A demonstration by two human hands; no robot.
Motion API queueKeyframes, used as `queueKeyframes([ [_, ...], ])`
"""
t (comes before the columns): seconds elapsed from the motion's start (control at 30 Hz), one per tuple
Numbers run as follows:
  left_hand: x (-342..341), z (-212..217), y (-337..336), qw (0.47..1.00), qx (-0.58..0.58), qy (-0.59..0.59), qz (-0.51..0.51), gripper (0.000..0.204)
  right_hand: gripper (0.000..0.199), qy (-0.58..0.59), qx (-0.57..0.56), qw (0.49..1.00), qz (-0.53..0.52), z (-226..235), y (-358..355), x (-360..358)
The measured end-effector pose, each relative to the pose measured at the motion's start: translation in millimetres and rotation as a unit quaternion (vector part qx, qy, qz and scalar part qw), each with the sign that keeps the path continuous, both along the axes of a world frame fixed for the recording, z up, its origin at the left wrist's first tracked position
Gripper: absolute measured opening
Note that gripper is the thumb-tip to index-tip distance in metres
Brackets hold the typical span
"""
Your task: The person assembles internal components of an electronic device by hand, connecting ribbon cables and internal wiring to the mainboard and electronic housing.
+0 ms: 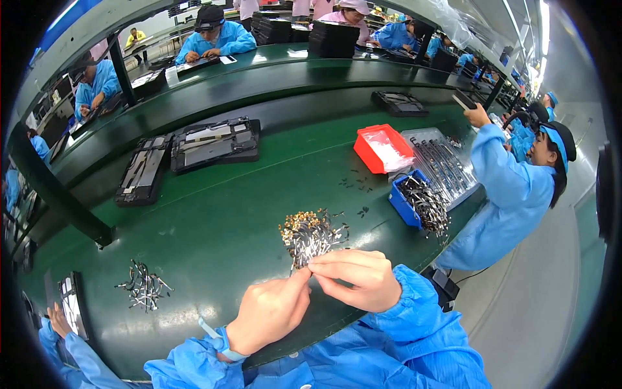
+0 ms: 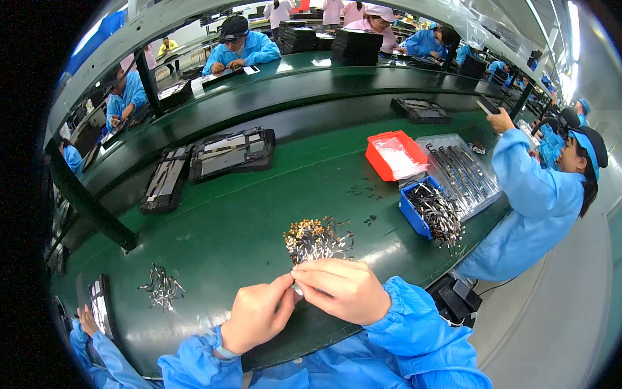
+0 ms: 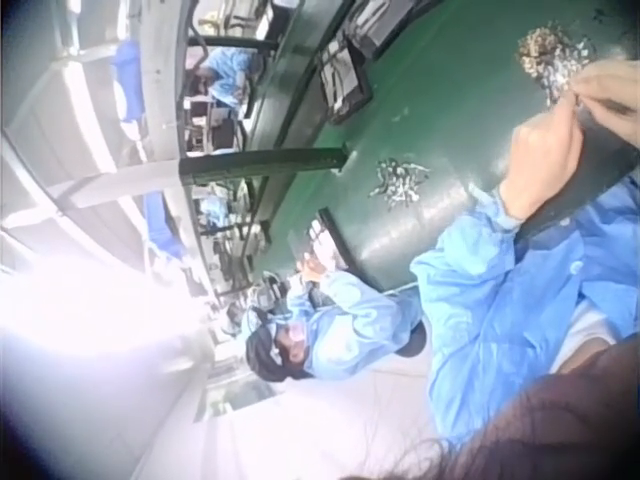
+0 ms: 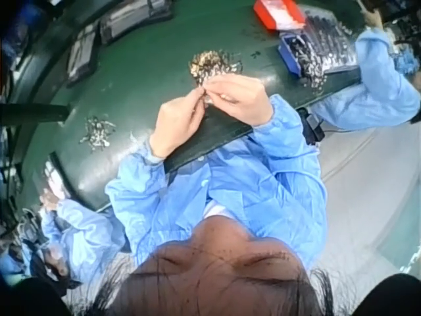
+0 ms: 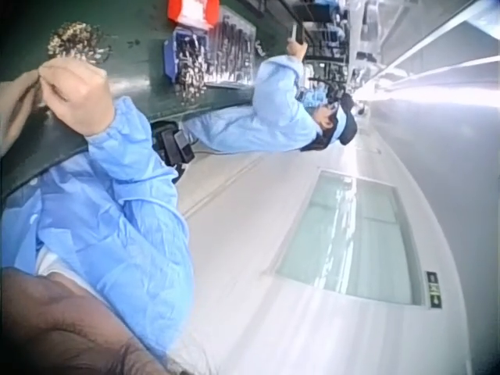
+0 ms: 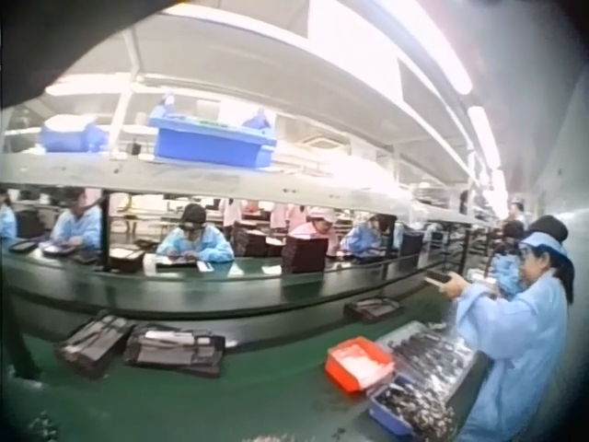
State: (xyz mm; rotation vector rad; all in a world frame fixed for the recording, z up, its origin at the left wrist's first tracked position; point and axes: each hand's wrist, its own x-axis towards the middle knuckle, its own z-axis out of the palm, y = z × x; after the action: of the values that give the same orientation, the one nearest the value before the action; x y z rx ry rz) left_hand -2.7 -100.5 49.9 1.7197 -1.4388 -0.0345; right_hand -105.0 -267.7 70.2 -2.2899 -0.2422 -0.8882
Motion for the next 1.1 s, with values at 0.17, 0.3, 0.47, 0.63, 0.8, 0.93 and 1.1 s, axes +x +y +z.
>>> queueKeyframes([
  [0.17,-3.8,-8.4,0.2,0.988,0.017,-0.151,0.018,0.035,0.013,0.024,-0.054,0.997,-0.042,1.3,2.2,-2.2],
  [0.3,11.9,-4.7,9.2,0.991,0.047,-0.125,-0.005,0.038,0.015,-0.002,-0.068,0.985,-0.158,-2.1,-46.5,26.6],
  [0.47,96.1,43.9,32.4,0.985,0.109,0.083,0.107,0.023,0.011,0.143,-0.093,0.885,-0.434,-10.8,-245.3,68.5],
  [0.63,213.7,55.9,51.3,0.957,0.004,0.141,0.253,0.019,0.034,0.275,-0.09,0.795,-0.533,-20.7,-277.4,95.4],
  [0.8,328.1,-12.9,42.5,0.932,0.005,0.146,0.332,0.02,0.018,0.053,-0.239,0.904,-0.35,-31.3,-234.1,168.2],
  [0.93,369.8,-40.0,22.3,0.915,0.059,0.105,0.385,0.02,0.027,0.162,0.034,0.976,-0.142,-36.5,-139.0,261.3],
  [1.1,403.8,-61.6,-10.4,0.922,0.021,0.219,0.319,0.019,0.057,0.194,0.08,0.972,-0.104,-99.0,-117.6,368.0],
])
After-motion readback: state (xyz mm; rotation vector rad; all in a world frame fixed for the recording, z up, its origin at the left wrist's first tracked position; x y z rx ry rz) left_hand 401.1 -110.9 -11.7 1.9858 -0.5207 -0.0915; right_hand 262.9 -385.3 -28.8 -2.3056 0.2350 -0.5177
